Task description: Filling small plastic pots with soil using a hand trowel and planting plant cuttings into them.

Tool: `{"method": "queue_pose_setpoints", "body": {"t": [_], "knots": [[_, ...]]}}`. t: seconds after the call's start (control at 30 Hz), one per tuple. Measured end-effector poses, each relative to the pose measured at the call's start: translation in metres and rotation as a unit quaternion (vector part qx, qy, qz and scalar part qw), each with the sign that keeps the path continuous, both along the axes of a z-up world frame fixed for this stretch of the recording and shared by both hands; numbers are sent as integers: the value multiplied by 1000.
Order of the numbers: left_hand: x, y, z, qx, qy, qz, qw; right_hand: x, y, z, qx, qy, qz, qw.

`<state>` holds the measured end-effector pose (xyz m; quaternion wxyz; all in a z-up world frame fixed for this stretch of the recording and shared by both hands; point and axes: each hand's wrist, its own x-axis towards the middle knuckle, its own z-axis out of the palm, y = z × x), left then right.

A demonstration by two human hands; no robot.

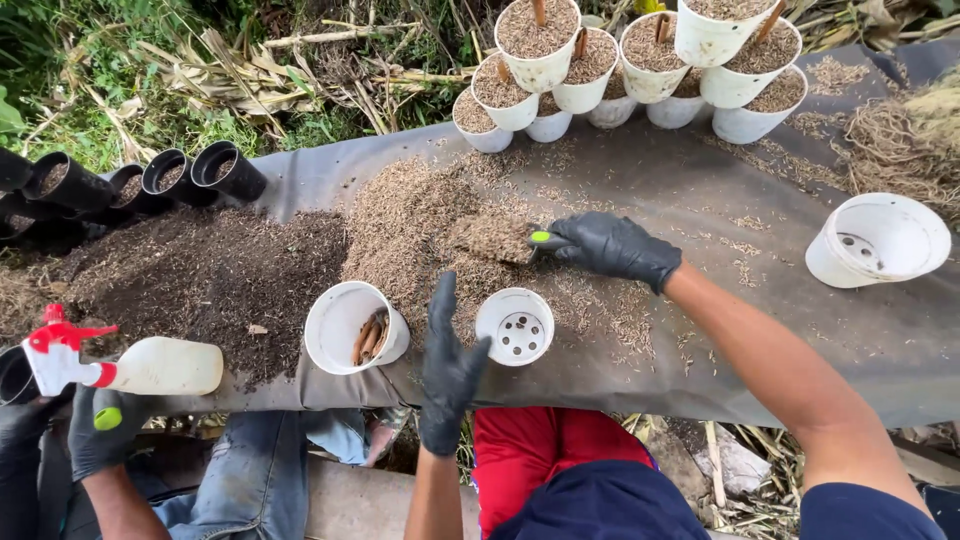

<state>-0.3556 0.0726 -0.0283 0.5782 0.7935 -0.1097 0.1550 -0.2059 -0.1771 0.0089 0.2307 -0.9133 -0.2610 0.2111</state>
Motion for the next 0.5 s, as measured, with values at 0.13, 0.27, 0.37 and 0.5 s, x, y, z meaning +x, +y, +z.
{"method": "queue_pose_setpoints", "body": {"t": [0.13,0.27,0.37,0.5], "knots": [[-15,-14,-38,19,26,-11,999,-15,-10,21,2,-1,-37,999],[-5,-32,-64,71,41,44,996,-18,-33,30,35,-32,-24,999],[3,-34,-64,66,31,62,995,-6,-60,10,26,-99,-7,995],[21,-28,-76,8,-45,99,994,-3,-80,42,8,-101,-7,995]]}}
